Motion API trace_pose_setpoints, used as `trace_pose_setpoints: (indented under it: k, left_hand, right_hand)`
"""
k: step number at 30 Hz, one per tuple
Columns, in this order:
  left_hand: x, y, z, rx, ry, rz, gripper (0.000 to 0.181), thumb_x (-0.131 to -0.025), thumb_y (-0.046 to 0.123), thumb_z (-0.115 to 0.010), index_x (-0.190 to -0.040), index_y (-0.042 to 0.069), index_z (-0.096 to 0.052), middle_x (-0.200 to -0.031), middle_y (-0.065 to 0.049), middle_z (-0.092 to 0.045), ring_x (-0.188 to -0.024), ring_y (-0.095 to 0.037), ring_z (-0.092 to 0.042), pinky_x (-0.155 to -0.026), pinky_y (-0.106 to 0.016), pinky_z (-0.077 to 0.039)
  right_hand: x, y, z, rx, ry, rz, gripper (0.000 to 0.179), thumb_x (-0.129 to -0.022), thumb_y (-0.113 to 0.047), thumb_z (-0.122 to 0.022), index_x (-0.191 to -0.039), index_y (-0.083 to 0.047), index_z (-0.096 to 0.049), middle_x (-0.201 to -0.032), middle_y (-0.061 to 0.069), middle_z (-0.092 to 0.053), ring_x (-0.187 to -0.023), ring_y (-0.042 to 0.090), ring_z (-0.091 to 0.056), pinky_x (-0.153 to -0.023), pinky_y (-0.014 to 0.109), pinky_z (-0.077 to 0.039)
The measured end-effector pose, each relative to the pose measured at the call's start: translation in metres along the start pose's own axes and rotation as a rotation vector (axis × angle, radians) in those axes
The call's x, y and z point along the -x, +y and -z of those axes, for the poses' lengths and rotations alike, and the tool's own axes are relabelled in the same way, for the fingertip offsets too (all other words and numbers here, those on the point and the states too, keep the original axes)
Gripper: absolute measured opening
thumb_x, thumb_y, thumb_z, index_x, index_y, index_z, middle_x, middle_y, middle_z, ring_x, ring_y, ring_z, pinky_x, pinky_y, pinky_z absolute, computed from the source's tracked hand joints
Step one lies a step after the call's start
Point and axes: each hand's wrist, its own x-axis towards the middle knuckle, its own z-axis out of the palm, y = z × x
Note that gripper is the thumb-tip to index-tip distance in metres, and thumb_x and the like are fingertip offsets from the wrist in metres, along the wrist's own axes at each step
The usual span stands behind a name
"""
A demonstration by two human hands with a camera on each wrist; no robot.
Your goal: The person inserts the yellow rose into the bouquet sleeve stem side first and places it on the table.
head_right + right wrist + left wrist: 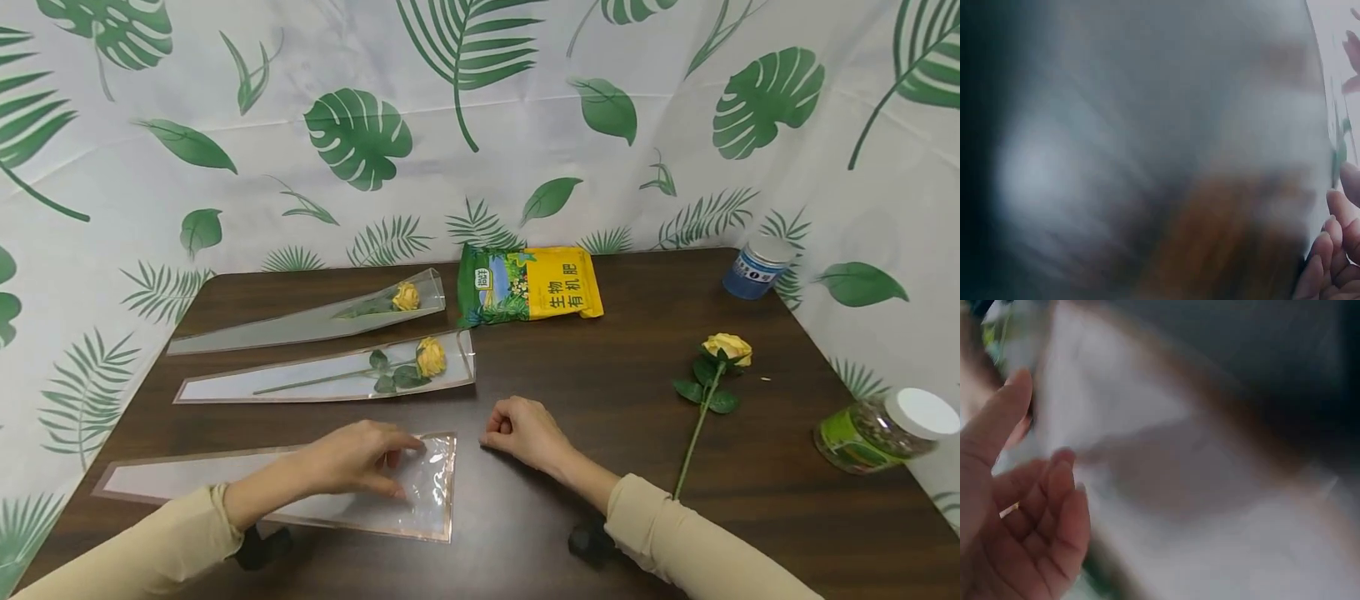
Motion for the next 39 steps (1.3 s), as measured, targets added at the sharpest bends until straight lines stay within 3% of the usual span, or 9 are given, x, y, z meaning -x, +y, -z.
trace_pose_setpoints:
  k: [2,6,9,14,17,27,35,37,39]
  left_hand:
    - [0.003,0.004,-0.011,-0.051,-0.012,-0.007,0.070,-0.068,0.041,-0.079,-0.123,0.003,-0.059,-0.077,0.003,-0.059,-0.064,-0.002,-0.047,-0.058,-0.017,-0.044]
    - [-0.005,-0.003,-0.027,-0.095,0.098,-0.026,0.081,-0.069,0.043,-0.078,-0.133,0.002,-0.052,-0.077,0.004,-0.051,-0.062,-0.002,-0.040,-0.054,-0.018,-0.039]
    - [-0.015,-0.009,-0.031,-0.076,0.150,-0.042,0.081,-0.071,0.044,-0.077,-0.134,0.000,-0.050,-0.074,0.006,-0.044,-0.061,-0.003,-0.036,-0.052,-0.017,-0.034]
    - [-0.022,-0.013,-0.033,-0.009,0.164,-0.051,0.081,-0.073,0.041,-0.076,-0.136,-0.001,-0.047,-0.077,0.005,-0.045,-0.066,-0.004,-0.039,-0.058,-0.019,-0.037]
    - [-0.023,-0.014,-0.032,0.027,0.171,-0.050,0.080,-0.074,0.039,-0.076,-0.136,-0.001,-0.046,-0.078,0.005,-0.047,-0.067,-0.004,-0.039,-0.059,-0.018,-0.037]
    - [-0.022,-0.014,-0.034,0.054,0.144,-0.015,0.076,-0.077,0.038,-0.075,-0.136,-0.001,-0.047,-0.078,0.005,-0.046,-0.066,-0.002,-0.037,-0.057,-0.015,-0.033]
    - [-0.022,-0.012,-0.033,0.082,0.152,-0.017,0.069,-0.080,0.033,-0.073,-0.136,0.000,-0.048,-0.079,0.004,-0.048,-0.068,-0.003,-0.042,-0.058,-0.015,-0.037]
    - [-0.022,-0.013,-0.033,0.094,0.154,-0.023,0.068,-0.081,0.032,-0.072,-0.135,-0.001,-0.048,-0.079,0.003,-0.048,-0.068,-0.003,-0.042,-0.059,-0.015,-0.038]
    - [-0.021,-0.013,-0.033,0.105,0.161,-0.024,0.067,-0.082,0.031,-0.072,-0.135,-0.001,-0.048,-0.079,0.004,-0.048,-0.068,-0.003,-0.042,-0.059,-0.015,-0.038]
  right_hand:
    - [0.004,-0.002,-0.003,0.011,0.002,0.019,0.017,-0.076,-0.020,-0.079,-0.072,-0.015,-0.062,-0.067,-0.008,-0.050,-0.062,0.005,-0.042,-0.055,0.019,-0.036]
    - [0.010,-0.005,-0.006,0.041,0.024,0.028,0.018,-0.074,-0.023,-0.080,-0.074,-0.016,-0.063,-0.069,-0.008,-0.052,-0.066,0.006,-0.044,-0.059,0.020,-0.036]
    - [0.013,-0.010,-0.011,0.089,0.042,0.001,0.025,-0.071,-0.029,-0.082,-0.078,-0.014,-0.062,-0.073,-0.006,-0.052,-0.071,0.009,-0.043,-0.063,0.023,-0.035]
    - [0.018,-0.022,-0.021,0.250,0.092,-0.027,0.044,-0.063,-0.036,-0.086,-0.086,-0.011,-0.058,-0.080,-0.002,-0.051,-0.076,0.016,-0.044,-0.066,0.031,-0.038]
    - [0.020,-0.027,-0.025,0.300,0.114,-0.037,0.045,-0.064,-0.036,-0.085,-0.089,-0.012,-0.057,-0.082,-0.002,-0.051,-0.078,0.018,-0.046,-0.065,0.032,-0.037]
    - [0.016,-0.032,-0.030,0.228,0.102,-0.087,0.023,-0.072,-0.025,-0.080,-0.080,-0.018,-0.059,-0.075,-0.008,-0.049,-0.074,0.010,-0.043,-0.061,0.026,-0.034]
    - [0.007,-0.032,-0.024,0.177,0.080,-0.106,0.022,-0.076,-0.020,-0.077,-0.068,-0.022,-0.056,-0.068,-0.011,-0.048,-0.069,0.006,-0.043,-0.057,0.022,-0.035]
    - [0.007,-0.032,-0.022,0.126,0.071,-0.078,0.020,-0.077,-0.017,-0.075,-0.069,-0.020,-0.057,-0.067,-0.011,-0.050,-0.066,0.005,-0.044,-0.056,0.021,-0.035]
    - [0.005,-0.032,-0.020,0.006,0.051,-0.061,0.016,-0.079,-0.013,-0.073,-0.073,-0.014,-0.059,-0.066,-0.008,-0.054,-0.063,0.004,-0.046,-0.055,0.019,-0.038]
